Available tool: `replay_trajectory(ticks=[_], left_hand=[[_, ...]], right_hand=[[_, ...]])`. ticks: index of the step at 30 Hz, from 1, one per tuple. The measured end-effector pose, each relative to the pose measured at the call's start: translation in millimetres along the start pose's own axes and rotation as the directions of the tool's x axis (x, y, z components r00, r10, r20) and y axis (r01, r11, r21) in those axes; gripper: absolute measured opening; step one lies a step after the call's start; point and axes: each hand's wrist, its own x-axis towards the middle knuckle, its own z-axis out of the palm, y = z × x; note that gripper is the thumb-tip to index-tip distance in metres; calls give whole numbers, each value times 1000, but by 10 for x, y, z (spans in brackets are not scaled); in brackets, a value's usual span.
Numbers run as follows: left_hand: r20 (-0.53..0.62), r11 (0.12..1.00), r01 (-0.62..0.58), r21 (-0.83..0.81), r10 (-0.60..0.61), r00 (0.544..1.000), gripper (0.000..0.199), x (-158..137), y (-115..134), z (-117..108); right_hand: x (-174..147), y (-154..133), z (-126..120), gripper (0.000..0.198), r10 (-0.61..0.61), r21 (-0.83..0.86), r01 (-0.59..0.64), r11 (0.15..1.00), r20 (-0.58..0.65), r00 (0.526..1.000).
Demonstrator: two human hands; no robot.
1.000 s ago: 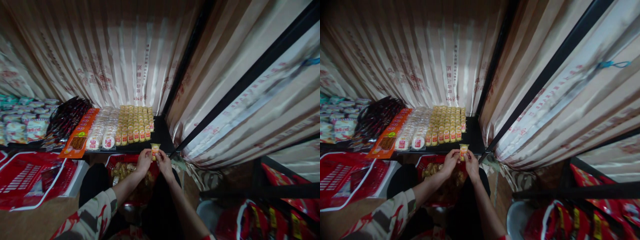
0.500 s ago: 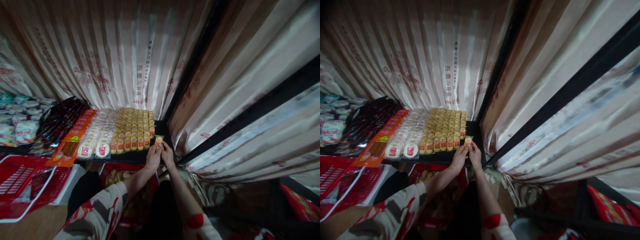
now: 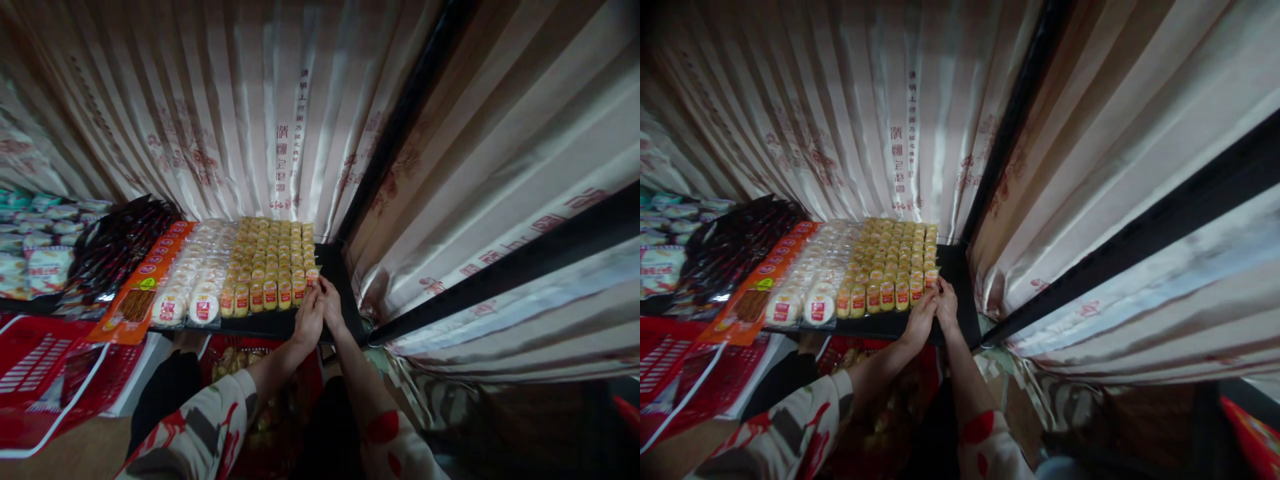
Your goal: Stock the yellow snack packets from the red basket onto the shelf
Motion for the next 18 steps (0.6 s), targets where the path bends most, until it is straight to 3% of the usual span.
replay_trajectory(ticks=[5, 11, 18], left_hand=[[-17, 980, -130, 152, 134, 991, 33, 12, -77, -41], [42, 978, -134, 161, 129, 991, 40, 80, -211, -51], [41, 959, -141, 245, 135, 990, 47, 67, -213, 13]], right_hand=[[-62, 0, 49, 50, -59, 4, 60, 998, -114, 992], [-153, -21, 93, 39, -85, 70, 91, 993, -92, 992], [-121, -45, 70, 39, -78, -9, 78, 997, -49, 996]])
